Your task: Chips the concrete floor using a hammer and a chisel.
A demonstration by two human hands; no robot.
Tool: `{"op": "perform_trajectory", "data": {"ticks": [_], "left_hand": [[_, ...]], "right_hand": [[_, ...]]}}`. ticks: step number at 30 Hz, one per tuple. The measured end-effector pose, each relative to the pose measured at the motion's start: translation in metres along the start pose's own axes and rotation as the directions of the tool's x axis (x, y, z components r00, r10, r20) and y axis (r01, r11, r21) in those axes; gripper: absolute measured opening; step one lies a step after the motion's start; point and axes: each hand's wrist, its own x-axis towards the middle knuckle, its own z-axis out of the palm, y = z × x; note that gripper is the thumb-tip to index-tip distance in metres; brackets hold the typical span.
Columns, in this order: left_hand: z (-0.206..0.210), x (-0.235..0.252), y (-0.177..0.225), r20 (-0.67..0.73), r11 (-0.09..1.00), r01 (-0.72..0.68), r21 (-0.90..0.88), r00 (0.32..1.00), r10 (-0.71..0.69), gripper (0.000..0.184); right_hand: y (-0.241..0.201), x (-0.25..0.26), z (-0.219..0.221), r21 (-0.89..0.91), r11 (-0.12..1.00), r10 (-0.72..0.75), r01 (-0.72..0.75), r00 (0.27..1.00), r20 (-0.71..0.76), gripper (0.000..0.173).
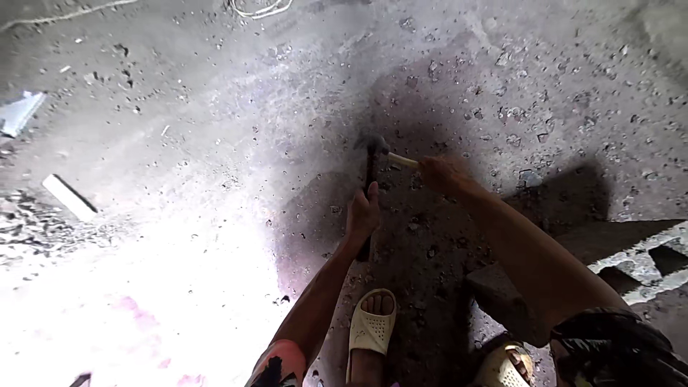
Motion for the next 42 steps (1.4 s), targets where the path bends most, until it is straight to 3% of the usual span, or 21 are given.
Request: {"op": "perform_trajectory", "data": {"ticks": [4, 7, 12, 17, 20, 24, 27, 30, 33, 36, 42], "left_hand": [[-0.027, -0.025, 0.022, -0.095, 0.992, -0.087, -0.091, 0.992, 0.079, 0.065], [-0.017, -0.034, 0.013, -0.203, 0.987, -0.141, -0.070, 0.971, 0.125, 0.060], [-0.010, -0.001, -0.005, 0.098, 0.997, 0.007, 0.082, 0.995, -0.015, 0.069], [-0.013, -0.035, 0.001, -0.022, 0.992, -0.125, 0.021, 0.992, 0.126, 0.055], [-0.013, -0.045, 0.006, -0.064, 0.991, -0.103, -0.090, 0.993, 0.097, 0.060], [-0.024, -0.044, 0.013, -0.096, 0.989, -0.076, -0.127, 0.993, 0.065, 0.065], [-0.008, -0.025, -0.002, -0.172, 0.992, -0.092, -0.083, 0.982, 0.077, 0.066], [-0.001, 0.001, -0.012, -0.038, 0.999, -0.023, 0.024, 0.999, 0.024, 0.063], [-0.015, -0.009, 0.001, 0.061, 0.999, 0.046, 0.004, 0.997, -0.046, 0.065], [-0.028, -0.043, 0.017, -0.004, 0.998, 0.000, -0.069, 1.000, 0.000, 0.065], [-0.030, -0.042, 0.018, -0.114, 0.987, -0.096, -0.131, 0.990, 0.081, 0.063]], "right_hand": [[0.002, 0.000, 0.000, -0.012, 0.998, -0.066, 0.066, 0.997, -0.044, 0.036], [-0.007, 0.002, -0.007, -0.078, 0.996, -0.045, 0.045, 0.999, 0.002, 0.034], [-0.023, 0.008, -0.016, -0.213, 0.977, -0.008, 0.018, 0.999, 0.045, 0.023], [-0.004, 0.012, -0.020, -0.016, 1.000, 0.003, -0.003, 0.999, 0.033, 0.036], [-0.001, 0.013, -0.012, 0.065, 0.998, -0.002, -0.001, 0.999, 0.046, 0.036], [-0.008, 0.011, -0.016, -0.010, 1.000, 0.012, -0.012, 0.998, 0.067, 0.037], [-0.015, 0.010, -0.020, -0.085, 0.996, -0.006, 0.013, 0.997, 0.073, 0.037], [-0.019, 0.010, -0.023, -0.130, 0.991, -0.016, 0.024, 0.998, 0.065, 0.034], [-0.018, 0.011, -0.029, -0.154, 0.987, -0.022, 0.034, 0.997, 0.076, 0.030], [-0.003, 0.017, -0.022, -0.089, 0.993, -0.072, 0.078, 0.995, 0.067, 0.035], [-0.014, 0.020, -0.010, -0.043, 0.999, 0.025, -0.022, 0.998, 0.056, 0.039]]}}
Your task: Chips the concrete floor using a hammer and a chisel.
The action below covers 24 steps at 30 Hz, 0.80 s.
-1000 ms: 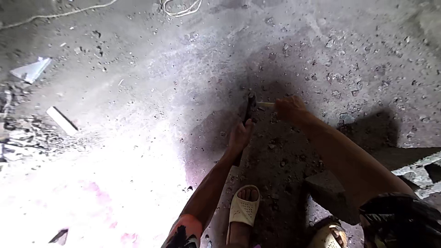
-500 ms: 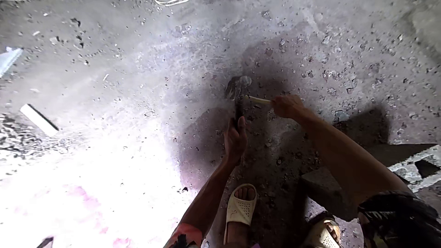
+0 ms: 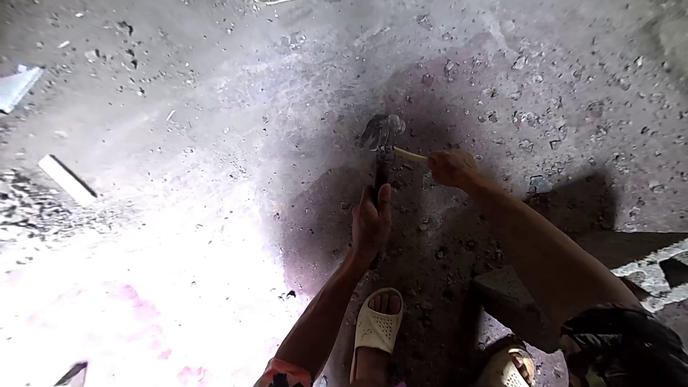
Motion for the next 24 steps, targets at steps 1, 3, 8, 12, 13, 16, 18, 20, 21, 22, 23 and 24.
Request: {"op": "perform_trajectory", "data": {"ticks": [1, 3, 8, 12, 13, 16, 18, 20, 21, 22, 23, 24], "left_hand": [[0.000, 0.001, -0.001, -0.003, 1.000, 0.010, 0.005, 1.000, -0.010, 0.063], [0.007, 0.007, -0.009, -0.008, 0.999, 0.032, 0.020, 0.999, -0.032, 0.063], [0.007, 0.048, -0.029, 0.147, 0.988, 0.110, 0.109, 0.981, -0.126, 0.072], [-0.010, 0.033, 0.001, 0.019, 0.998, 0.053, 0.015, 0.998, -0.053, 0.068], [-0.010, 0.027, 0.002, -0.026, 0.999, 0.040, -0.015, 0.999, -0.040, 0.064], [0.006, 0.026, -0.016, -0.055, 0.999, 0.042, 0.023, 0.998, -0.041, 0.061], [0.011, 0.041, -0.038, 0.089, 0.993, 0.069, 0.091, 0.993, -0.077, 0.065], [-0.002, 0.045, -0.037, 0.154, 0.989, 0.109, 0.096, 0.980, -0.123, 0.070], [-0.010, 0.039, -0.031, 0.138, 0.990, 0.128, 0.059, 0.981, -0.135, 0.071], [-0.016, 0.029, -0.024, 0.106, 0.991, 0.136, 0.009, 0.985, -0.136, 0.071], [-0.018, 0.022, -0.017, 0.054, 0.991, 0.124, -0.046, 0.991, -0.122, 0.070], [-0.015, 0.018, -0.014, -0.004, 0.990, 0.102, -0.095, 0.995, -0.103, 0.068]], "right_hand": [[0.000, 0.000, -0.002, -0.009, 1.000, -0.005, 0.005, 1.000, 0.010, 0.038], [0.001, 0.000, -0.006, -0.028, 0.999, -0.025, 0.026, 0.999, 0.037, 0.038], [-0.004, 0.005, -0.012, -0.069, 0.996, -0.053, 0.056, 0.998, 0.046, 0.035], [-0.003, 0.007, -0.016, -0.074, 0.995, -0.063, 0.066, 0.997, 0.048, 0.035], [-0.005, 0.007, -0.016, -0.079, 0.995, -0.049, 0.053, 0.997, 0.057, 0.036], [-0.008, 0.007, -0.017, -0.091, 0.995, -0.032, 0.037, 0.998, 0.058, 0.038], [-0.009, 0.004, -0.020, -0.091, 0.995, -0.048, 0.051, 0.998, 0.040, 0.036], [-0.012, 0.003, -0.025, -0.111, 0.990, -0.081, 0.084, 0.996, 0.030, 0.036], [-0.012, 0.005, -0.025, -0.118, 0.988, -0.094, 0.097, 0.995, 0.032, 0.035], [-0.011, 0.006, -0.022, -0.121, 0.987, -0.103, 0.106, 0.994, 0.034, 0.035], [-0.010, 0.009, -0.021, -0.128, 0.986, -0.108, 0.111, 0.994, 0.031, 0.035], [-0.009, 0.011, -0.021, -0.145, 0.984, -0.099, 0.103, 0.995, 0.034, 0.036]]}}
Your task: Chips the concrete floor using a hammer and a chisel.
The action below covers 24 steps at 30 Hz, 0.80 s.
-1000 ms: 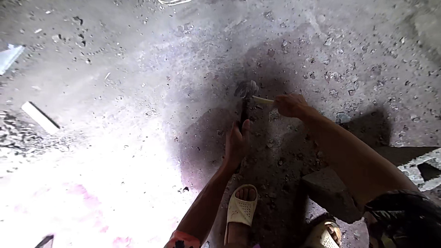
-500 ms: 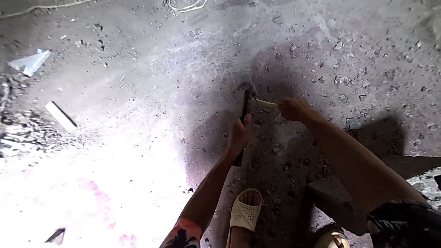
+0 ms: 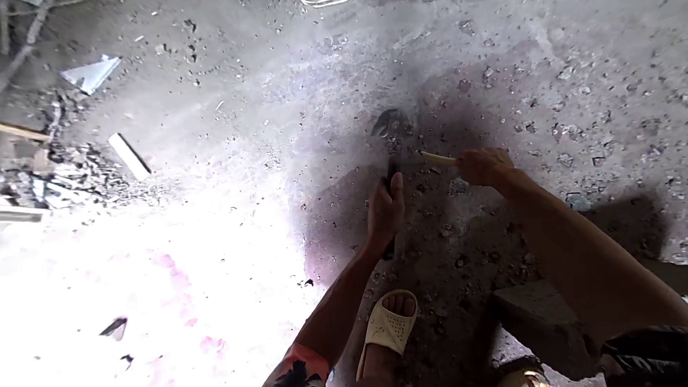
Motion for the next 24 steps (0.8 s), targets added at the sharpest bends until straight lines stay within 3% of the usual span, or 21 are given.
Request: {"op": "perform_trajectory", "data": {"ticks": [2, 6, 9, 12, 15, 17, 20, 22, 24], "left_hand": [[0.014, 0.004, -0.009, -0.056, 0.999, -0.032, -0.028, 0.998, 0.031, 0.064], [0.022, 0.056, -0.023, 0.119, 0.993, 0.064, 0.099, 0.990, -0.076, 0.060], [0.005, 0.029, -0.007, 0.072, 0.999, 0.023, 0.033, 0.997, -0.026, 0.064], [0.017, 0.004, -0.009, -0.013, 0.997, -0.010, -0.076, 1.000, 0.009, 0.064], [0.032, 0.040, -0.026, 0.111, 0.998, 0.065, -0.004, 0.992, -0.064, 0.062], [0.021, 0.051, -0.017, 0.175, 0.992, 0.120, 0.031, 0.977, -0.123, 0.060], [0.006, 0.019, -0.009, 0.092, 0.994, 0.078, -0.076, 0.993, -0.071, 0.068], [0.022, 0.021, -0.014, -0.010, 0.991, 0.031, -0.129, 0.999, -0.033, 0.063], [0.030, 0.042, -0.024, 0.042, 0.997, 0.062, -0.055, 0.997, -0.060, 0.055]], "right_hand": [[-0.002, 0.001, -0.004, -0.033, 0.999, 0.028, -0.028, 0.999, 0.025, 0.037], [-0.012, 0.000, -0.014, -0.075, 0.996, 0.042, -0.038, 0.998, 0.049, 0.034], [-0.013, 0.000, -0.015, -0.069, 0.997, 0.035, -0.032, 0.999, 0.035, 0.033], [-0.012, -0.001, -0.015, -0.071, 0.997, 0.032, -0.028, 0.998, 0.046, 0.038], [-0.015, -0.001, -0.016, -0.101, 0.994, 0.035, -0.030, 0.998, 0.047, 0.036], [-0.018, -0.002, -0.018, -0.136, 0.990, 0.042, -0.033, 0.997, 0.063, 0.033], [-0.017, 0.000, -0.016, -0.131, 0.991, 0.036, -0.028, 0.998, 0.057, 0.035], [-0.018, 0.001, -0.018, -0.130, 0.991, 0.043, -0.035, 0.997, 0.058, 0.036], [-0.027, 0.000, -0.022, -0.158, 0.987, 0.052, -0.041, 0.997, 0.065, 0.033]]}}
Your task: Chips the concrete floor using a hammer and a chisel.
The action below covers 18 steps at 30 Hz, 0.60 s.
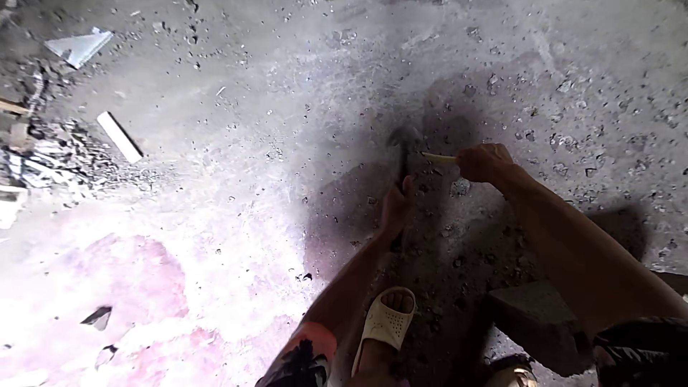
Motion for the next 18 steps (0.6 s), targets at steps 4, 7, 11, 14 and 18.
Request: {"op": "perform_trajectory", "data": {"ticks": [4, 7, 11, 14, 18], "left_hand": [[-0.027, 0.005, 0.010, 0.120, 0.993, 0.115, -0.024, 0.987, -0.112, 0.065], [-0.021, -0.027, 0.008, -0.035, 0.986, 0.025, -0.164, 0.999, -0.032, 0.073], [-0.001, 0.014, -0.007, 0.074, 0.992, 0.125, -0.035, 0.990, -0.122, 0.063], [-0.020, 0.016, 0.003, 0.145, 0.983, 0.180, -0.045, 0.974, -0.172, 0.065], [-0.005, -0.019, 0.001, -0.023, 0.978, 0.072, -0.198, 0.997, -0.078, 0.067]], "right_hand": [[-0.005, 0.001, -0.006, -0.035, 0.999, 0.002, -0.001, 1.000, 0.013, 0.033], [-0.003, -0.002, -0.005, -0.016, 1.000, -0.003, 0.003, 1.000, 0.016, 0.034], [-0.008, -0.002, -0.007, -0.036, 0.999, 0.012, -0.011, 1.000, 0.025, 0.033], [-0.009, -0.004, -0.011, -0.052, 0.999, 0.014, -0.013, 0.999, 0.029, 0.031], [0.000, -0.002, -0.005, -0.041, 0.999, 0.004, -0.003, 1.000, 0.026, 0.033]]}}
